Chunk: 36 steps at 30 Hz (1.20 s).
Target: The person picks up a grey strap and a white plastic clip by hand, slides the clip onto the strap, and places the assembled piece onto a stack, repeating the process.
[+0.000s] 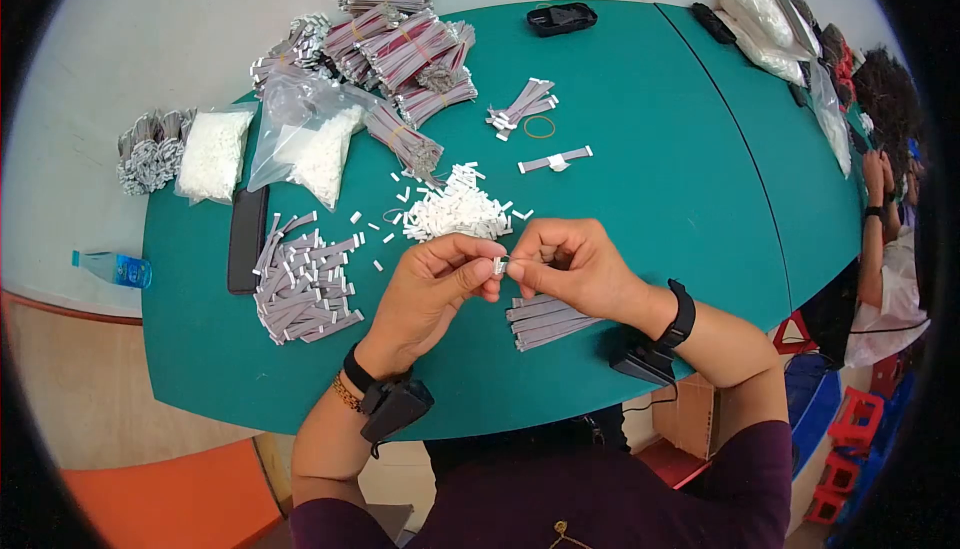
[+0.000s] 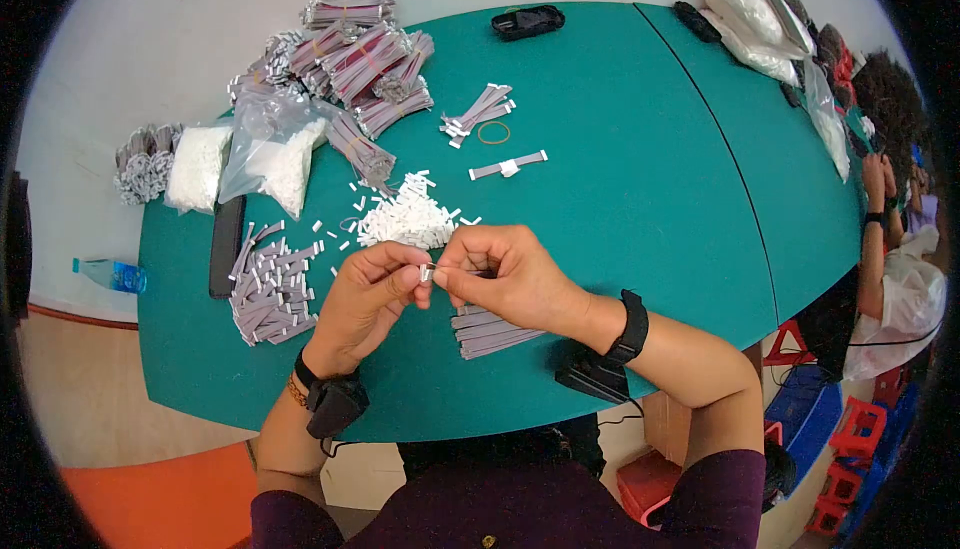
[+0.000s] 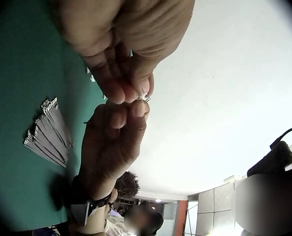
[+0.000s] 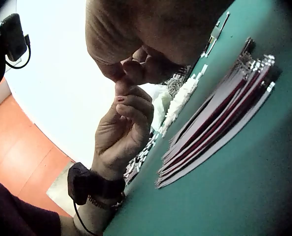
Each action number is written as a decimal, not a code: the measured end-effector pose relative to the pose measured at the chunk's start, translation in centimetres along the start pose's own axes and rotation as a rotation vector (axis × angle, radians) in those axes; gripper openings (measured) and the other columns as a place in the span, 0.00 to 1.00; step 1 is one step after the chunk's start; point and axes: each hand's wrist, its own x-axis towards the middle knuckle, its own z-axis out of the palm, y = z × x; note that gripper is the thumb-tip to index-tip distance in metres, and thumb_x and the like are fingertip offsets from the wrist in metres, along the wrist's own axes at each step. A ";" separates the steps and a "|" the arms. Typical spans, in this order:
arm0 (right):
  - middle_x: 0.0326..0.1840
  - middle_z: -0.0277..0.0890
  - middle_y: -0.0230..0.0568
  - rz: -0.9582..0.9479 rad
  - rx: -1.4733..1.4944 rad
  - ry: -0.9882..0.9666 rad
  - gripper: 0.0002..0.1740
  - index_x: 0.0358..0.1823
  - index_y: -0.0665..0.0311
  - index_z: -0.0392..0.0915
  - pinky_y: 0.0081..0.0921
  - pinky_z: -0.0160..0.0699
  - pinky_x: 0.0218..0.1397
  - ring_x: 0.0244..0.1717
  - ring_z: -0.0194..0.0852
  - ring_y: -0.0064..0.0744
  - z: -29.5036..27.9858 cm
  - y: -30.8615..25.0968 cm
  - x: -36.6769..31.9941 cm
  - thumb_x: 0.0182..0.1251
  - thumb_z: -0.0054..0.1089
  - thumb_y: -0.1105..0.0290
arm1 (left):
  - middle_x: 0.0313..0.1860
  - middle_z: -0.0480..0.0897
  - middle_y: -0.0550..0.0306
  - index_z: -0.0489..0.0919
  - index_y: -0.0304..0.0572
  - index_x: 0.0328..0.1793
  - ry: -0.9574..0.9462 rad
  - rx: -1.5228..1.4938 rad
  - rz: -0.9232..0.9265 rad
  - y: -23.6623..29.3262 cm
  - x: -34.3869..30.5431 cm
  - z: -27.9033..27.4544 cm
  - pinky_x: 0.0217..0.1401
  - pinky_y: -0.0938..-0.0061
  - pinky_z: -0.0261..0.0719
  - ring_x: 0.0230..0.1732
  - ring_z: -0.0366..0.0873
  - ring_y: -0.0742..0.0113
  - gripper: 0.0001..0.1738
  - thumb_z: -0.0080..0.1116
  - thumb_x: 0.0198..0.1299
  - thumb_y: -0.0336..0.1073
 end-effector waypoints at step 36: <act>0.19 0.70 0.26 0.064 -0.019 0.071 0.08 0.26 0.66 0.73 0.12 0.61 0.22 0.20 0.64 0.10 0.1 0.0 -0.1 0.64 0.57 0.73 | 0.36 0.82 0.57 0.79 0.31 0.45 0.074 0.309 0.120 0.2 -0.1 0.5 0.42 0.83 0.76 0.36 0.78 0.76 0.10 0.61 0.57 0.26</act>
